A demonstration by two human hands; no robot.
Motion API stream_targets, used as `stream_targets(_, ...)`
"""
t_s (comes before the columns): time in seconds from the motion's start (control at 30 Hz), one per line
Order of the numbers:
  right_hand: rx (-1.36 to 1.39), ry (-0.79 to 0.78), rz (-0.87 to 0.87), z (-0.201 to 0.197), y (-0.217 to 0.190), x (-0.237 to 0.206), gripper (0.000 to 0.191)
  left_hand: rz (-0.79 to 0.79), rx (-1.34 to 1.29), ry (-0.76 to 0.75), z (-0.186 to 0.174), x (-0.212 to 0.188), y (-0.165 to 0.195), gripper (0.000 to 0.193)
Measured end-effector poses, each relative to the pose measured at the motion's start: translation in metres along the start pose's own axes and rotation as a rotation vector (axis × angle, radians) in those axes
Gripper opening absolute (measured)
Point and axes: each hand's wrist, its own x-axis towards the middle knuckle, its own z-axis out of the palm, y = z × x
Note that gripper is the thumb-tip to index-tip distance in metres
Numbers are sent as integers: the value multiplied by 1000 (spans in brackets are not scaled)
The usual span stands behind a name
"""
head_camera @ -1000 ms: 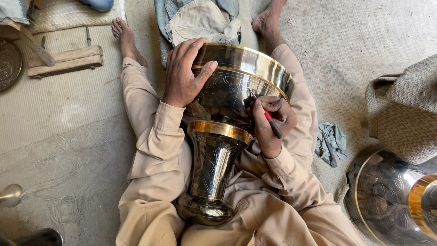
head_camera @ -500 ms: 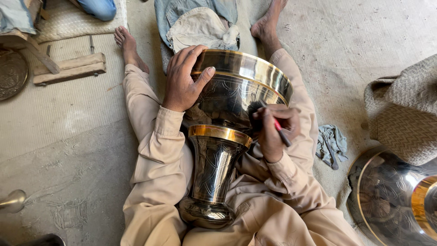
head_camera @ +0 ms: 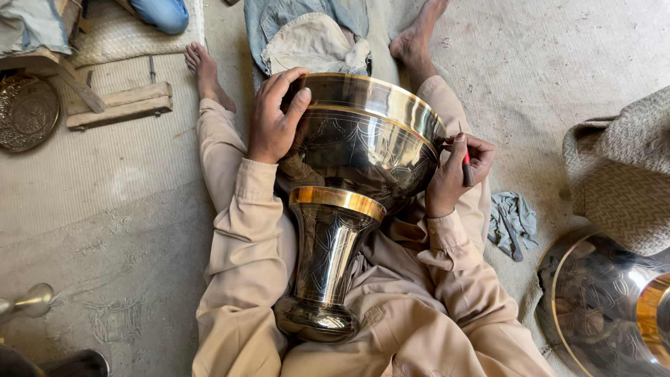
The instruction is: The person sits cross-legged on the floor and uses a small hand tool to engrave intricate floral patterns onto a polished silver bowl with gold bands. The person holds the bowl steady with one hand while carefully carving the design with the other.
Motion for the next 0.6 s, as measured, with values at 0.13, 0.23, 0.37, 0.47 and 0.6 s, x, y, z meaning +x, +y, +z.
stream_targets(0.13,55,-24,10,0,3,2,11,-44,-401,96,-3,0,-18,56)
stream_targets(0.23,51,-35,-2,0,6,4,12,-86,-618,183,-4,-2,-32,59)
stream_targets(0.37,33,-36,-7,-1,14,8,13,-150,-674,229,-2,1,-43,60)
stream_targets(0.47,58,-35,7,-2,18,10,12,-212,-688,257,0,4,-42,62)
stream_targets(0.6,63,-25,2,-3,21,13,13,-254,-645,270,-1,2,-25,61)
